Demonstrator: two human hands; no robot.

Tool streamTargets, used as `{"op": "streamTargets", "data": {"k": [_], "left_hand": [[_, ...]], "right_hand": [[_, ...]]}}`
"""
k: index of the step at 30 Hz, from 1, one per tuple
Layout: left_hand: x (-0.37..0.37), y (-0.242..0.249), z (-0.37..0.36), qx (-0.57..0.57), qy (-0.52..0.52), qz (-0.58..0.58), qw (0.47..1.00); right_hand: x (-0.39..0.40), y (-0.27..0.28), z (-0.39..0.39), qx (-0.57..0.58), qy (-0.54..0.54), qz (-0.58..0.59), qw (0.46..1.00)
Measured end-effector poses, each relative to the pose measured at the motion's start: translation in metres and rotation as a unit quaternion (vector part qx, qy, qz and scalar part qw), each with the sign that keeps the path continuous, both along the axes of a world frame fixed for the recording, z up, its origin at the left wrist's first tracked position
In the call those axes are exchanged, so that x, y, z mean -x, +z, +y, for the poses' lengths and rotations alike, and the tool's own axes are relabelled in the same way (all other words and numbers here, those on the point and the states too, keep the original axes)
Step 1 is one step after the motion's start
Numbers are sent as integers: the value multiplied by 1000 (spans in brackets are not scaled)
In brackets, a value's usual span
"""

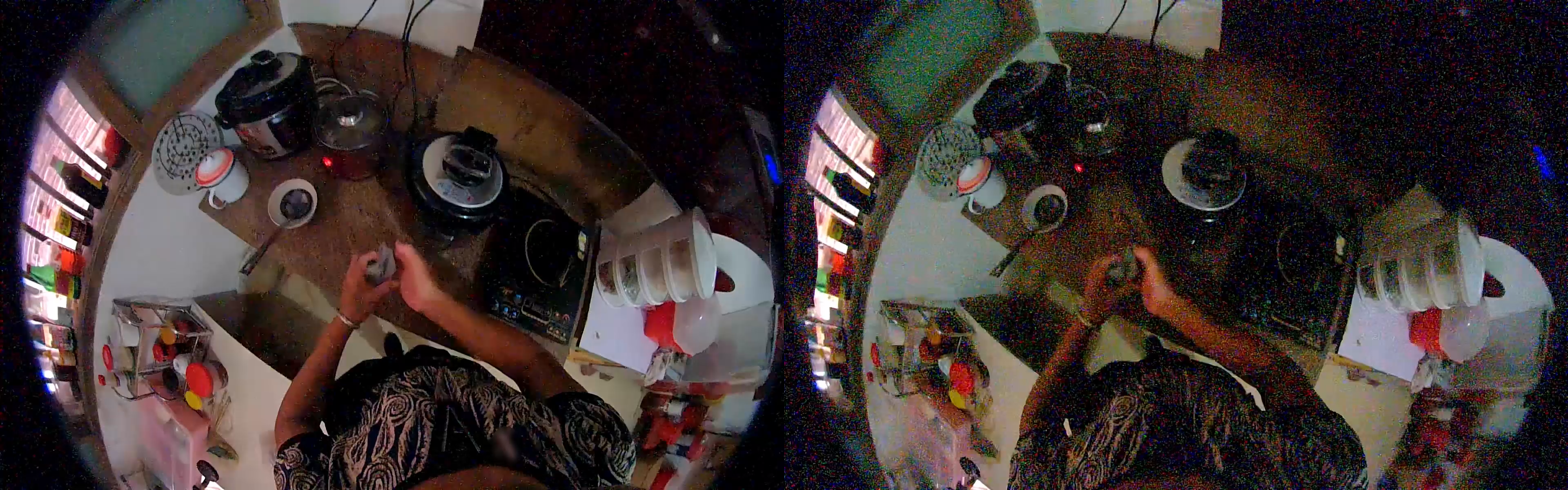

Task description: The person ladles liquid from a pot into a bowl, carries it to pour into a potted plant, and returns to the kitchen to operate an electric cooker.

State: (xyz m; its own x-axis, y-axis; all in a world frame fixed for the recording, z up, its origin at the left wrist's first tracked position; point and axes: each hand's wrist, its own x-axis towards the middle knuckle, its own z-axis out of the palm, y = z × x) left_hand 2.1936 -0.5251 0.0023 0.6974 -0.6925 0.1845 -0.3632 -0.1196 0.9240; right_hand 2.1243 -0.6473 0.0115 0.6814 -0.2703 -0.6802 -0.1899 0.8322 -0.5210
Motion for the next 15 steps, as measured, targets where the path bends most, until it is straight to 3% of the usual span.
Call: {"op": "streamTargets", "data": {"k": [2,4,5,7,9,11,13,15], "left_hand": [[5,1,3,59,46,10,997],[1,-15,6,119,90,19,989],[-9,-35,12,99,91,137,981],[-22,-40,18,80,90,253,960],[-34,-26,22,21,140,25,990],[-50,-72,29,-1,159,23,987],[-59,-89,33,-23,176,24,984],[-69,-87,34,-54,130,19,990]], "right_hand": [[0,12,5,36,50,-52,997],[-3,11,7,74,91,-32,993],[-4,9,6,108,129,-8,986],[-11,54,-2,165,175,36,970],[-18,94,-17,302,267,-107,909],[-39,148,-39,410,335,-172,831],[-67,173,-55,578,297,-176,739],[-106,181,-79,619,279,-158,717]]}}
